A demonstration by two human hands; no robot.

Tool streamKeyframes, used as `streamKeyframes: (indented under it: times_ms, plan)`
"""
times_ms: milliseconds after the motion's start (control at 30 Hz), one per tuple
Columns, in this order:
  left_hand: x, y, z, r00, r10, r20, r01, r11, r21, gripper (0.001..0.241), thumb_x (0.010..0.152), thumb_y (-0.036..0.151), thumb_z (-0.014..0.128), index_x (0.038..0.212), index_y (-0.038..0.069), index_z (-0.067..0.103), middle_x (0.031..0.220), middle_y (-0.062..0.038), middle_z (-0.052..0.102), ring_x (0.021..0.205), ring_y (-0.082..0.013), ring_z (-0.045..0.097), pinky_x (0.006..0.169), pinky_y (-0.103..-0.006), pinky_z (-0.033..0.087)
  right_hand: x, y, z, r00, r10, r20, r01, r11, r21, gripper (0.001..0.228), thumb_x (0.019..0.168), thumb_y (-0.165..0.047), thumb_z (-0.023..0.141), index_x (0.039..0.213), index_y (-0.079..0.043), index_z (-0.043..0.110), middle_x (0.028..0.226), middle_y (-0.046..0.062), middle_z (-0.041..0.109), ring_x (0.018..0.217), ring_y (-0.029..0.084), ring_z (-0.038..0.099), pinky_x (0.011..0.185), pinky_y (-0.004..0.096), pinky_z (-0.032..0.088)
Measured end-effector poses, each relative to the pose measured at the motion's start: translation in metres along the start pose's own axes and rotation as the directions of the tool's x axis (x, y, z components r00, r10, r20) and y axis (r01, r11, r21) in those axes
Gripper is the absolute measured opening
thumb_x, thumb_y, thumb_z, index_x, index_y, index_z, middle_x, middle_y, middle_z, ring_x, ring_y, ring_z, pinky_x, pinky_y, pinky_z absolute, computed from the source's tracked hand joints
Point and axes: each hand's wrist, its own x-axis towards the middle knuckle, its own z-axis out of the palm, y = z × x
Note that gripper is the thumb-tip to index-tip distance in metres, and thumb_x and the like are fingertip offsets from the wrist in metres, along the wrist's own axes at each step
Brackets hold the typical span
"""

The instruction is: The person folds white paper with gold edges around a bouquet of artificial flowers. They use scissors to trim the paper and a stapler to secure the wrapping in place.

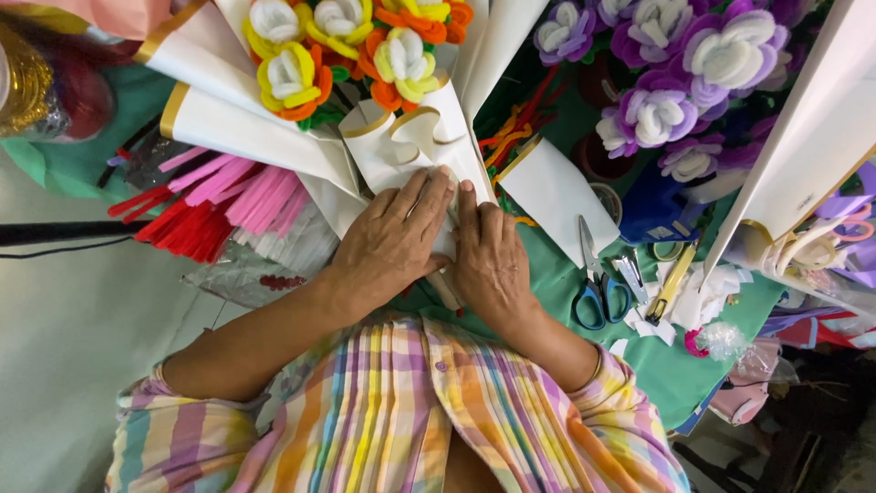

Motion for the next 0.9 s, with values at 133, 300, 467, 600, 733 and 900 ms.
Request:
streamKeyframes:
  times_ms: [133, 300, 467, 600, 733, 900]
  plan:
    - [-0.003, 0.004, -0.003, 1.000, -0.019, 0.005, 0.019, 1.000, -0.010, 0.091, 0.080, 0.048, 0.082, 0.147, -0.005, 0.051, 0.152, -0.023, 0.047, 0.138, -0.0382, 0.047, 0.099, -0.0453, 0.050, -0.001, 0.000, -0.001, 1.000, 0.007, 0.017, -0.007, 1.000, 0.018, 0.071, 0.092, -0.024, 0.065, 0.155, 0.002, 0.043, 0.104, 0.015, 0.050, 0.089, 0.034, 0.058, 0.068, 0.041, 0.053]
    - [-0.002, 0.006, -0.007, 0.997, -0.047, -0.064, 0.044, 0.998, -0.052, 0.098, 0.080, 0.049, 0.084, 0.157, 0.004, 0.043, 0.162, -0.019, 0.037, 0.136, -0.0376, 0.051, 0.097, -0.0454, 0.052, -0.018, 0.009, 0.013, 0.997, 0.081, 0.021, -0.083, 0.985, 0.149, 0.070, 0.097, -0.015, 0.065, 0.159, 0.002, 0.036, 0.115, 0.021, 0.054, 0.103, 0.044, 0.060, 0.073, 0.047, 0.053]
    - [0.002, 0.009, -0.017, 0.993, -0.004, -0.122, 0.007, 1.000, 0.020, 0.105, 0.077, 0.058, 0.084, 0.161, 0.013, 0.038, 0.160, -0.023, 0.040, 0.125, -0.0357, 0.063, 0.092, -0.0440, 0.055, -0.018, 0.015, 0.000, 0.979, 0.201, -0.022, -0.179, 0.913, 0.366, 0.061, 0.105, -0.013, 0.055, 0.160, 0.002, 0.033, 0.124, 0.022, 0.057, 0.104, 0.044, 0.061, 0.066, 0.050, 0.052]
    - [0.000, 0.006, -0.009, 0.983, -0.014, -0.183, 0.026, 0.998, 0.063, 0.094, 0.086, 0.070, 0.069, 0.157, 0.012, 0.047, 0.157, -0.020, 0.048, 0.126, -0.0296, 0.062, 0.087, -0.0384, 0.054, -0.028, 0.042, -0.044, 0.958, 0.272, -0.091, -0.222, 0.903, 0.367, 0.058, 0.106, -0.022, 0.047, 0.159, 0.000, 0.037, 0.119, 0.019, 0.059, 0.089, 0.037, 0.065, 0.061, 0.047, 0.054]
    - [-0.001, 0.005, -0.011, 0.982, 0.044, -0.183, -0.023, 0.993, 0.116, 0.074, 0.097, 0.072, 0.048, 0.141, 0.015, 0.064, 0.148, -0.015, 0.059, 0.131, -0.0293, 0.057, 0.088, -0.0380, 0.051, -0.060, 0.138, -0.119, 0.912, 0.339, -0.230, -0.331, 0.941, 0.072, 0.051, 0.111, -0.006, 0.042, 0.161, -0.004, 0.034, 0.131, 0.019, 0.059, 0.090, 0.028, 0.065, 0.066, 0.039, 0.055]
    - [-0.004, 0.007, -0.020, 0.999, 0.038, 0.030, -0.044, 0.978, 0.206, 0.075, 0.100, 0.071, 0.052, 0.146, 0.012, 0.062, 0.159, -0.015, 0.049, 0.143, -0.0287, 0.049, 0.102, -0.0392, 0.052, -0.092, 0.294, -0.185, 0.742, 0.610, -0.278, -0.498, 0.779, 0.380, 0.031, 0.128, 0.005, 0.044, 0.156, 0.010, 0.033, 0.161, 0.032, 0.037, 0.153, 0.042, 0.032, 0.128, 0.050, 0.024]
